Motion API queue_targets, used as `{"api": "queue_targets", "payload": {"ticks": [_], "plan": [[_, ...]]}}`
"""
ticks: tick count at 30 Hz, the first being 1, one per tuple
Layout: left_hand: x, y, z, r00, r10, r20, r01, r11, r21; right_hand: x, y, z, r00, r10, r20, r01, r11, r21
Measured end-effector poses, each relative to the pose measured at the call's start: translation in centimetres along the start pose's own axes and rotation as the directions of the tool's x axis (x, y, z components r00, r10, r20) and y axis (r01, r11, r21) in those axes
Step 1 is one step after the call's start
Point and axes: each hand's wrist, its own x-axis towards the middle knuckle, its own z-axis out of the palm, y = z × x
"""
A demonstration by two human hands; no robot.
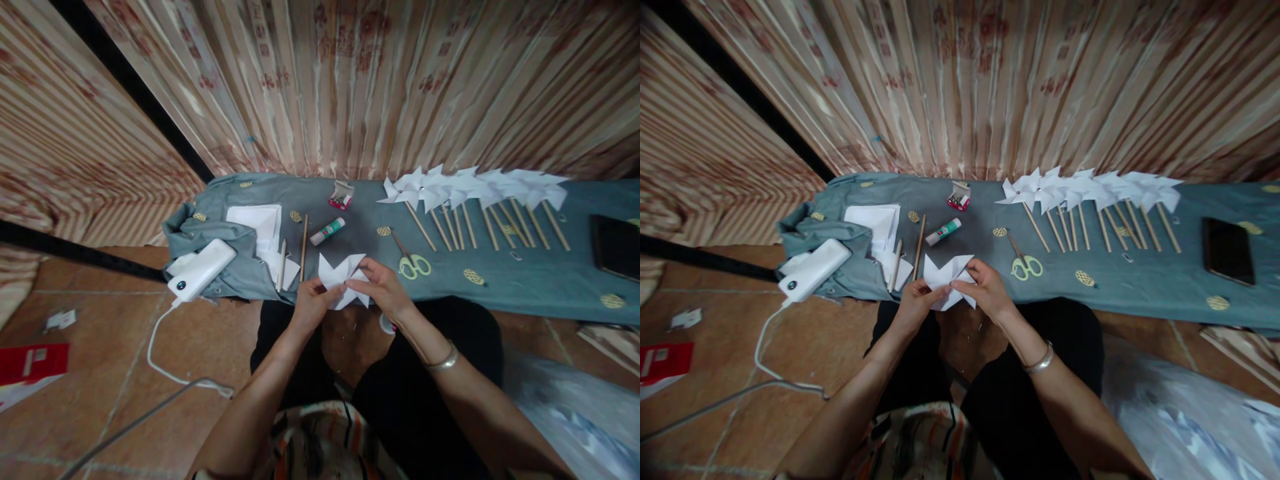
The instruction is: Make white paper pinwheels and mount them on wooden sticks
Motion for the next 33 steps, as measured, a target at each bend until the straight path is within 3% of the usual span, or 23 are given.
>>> {"api": "queue_targets", "payload": {"ticks": [10,20,33], "plan": [[-0.3,-0.16,-0.3,0.999,-0.009,-0.043,0.009,1.0,-0.008,-0.23,-0.37,0.23,0.998,0.02,0.056,-0.02,1.0,0.001],[-0.82,0.18,0.18,0.997,-0.081,0.005,0.081,0.993,-0.083,-0.34,0.02,-0.01,0.998,0.015,0.056,-0.015,1.0,-0.003],[-0.62,-0.04,0.43,0.999,-0.038,-0.032,0.035,0.996,-0.084,-0.3,-0.4,-0.04,0.998,0.011,0.066,-0.011,1.0,-0.003]]}}
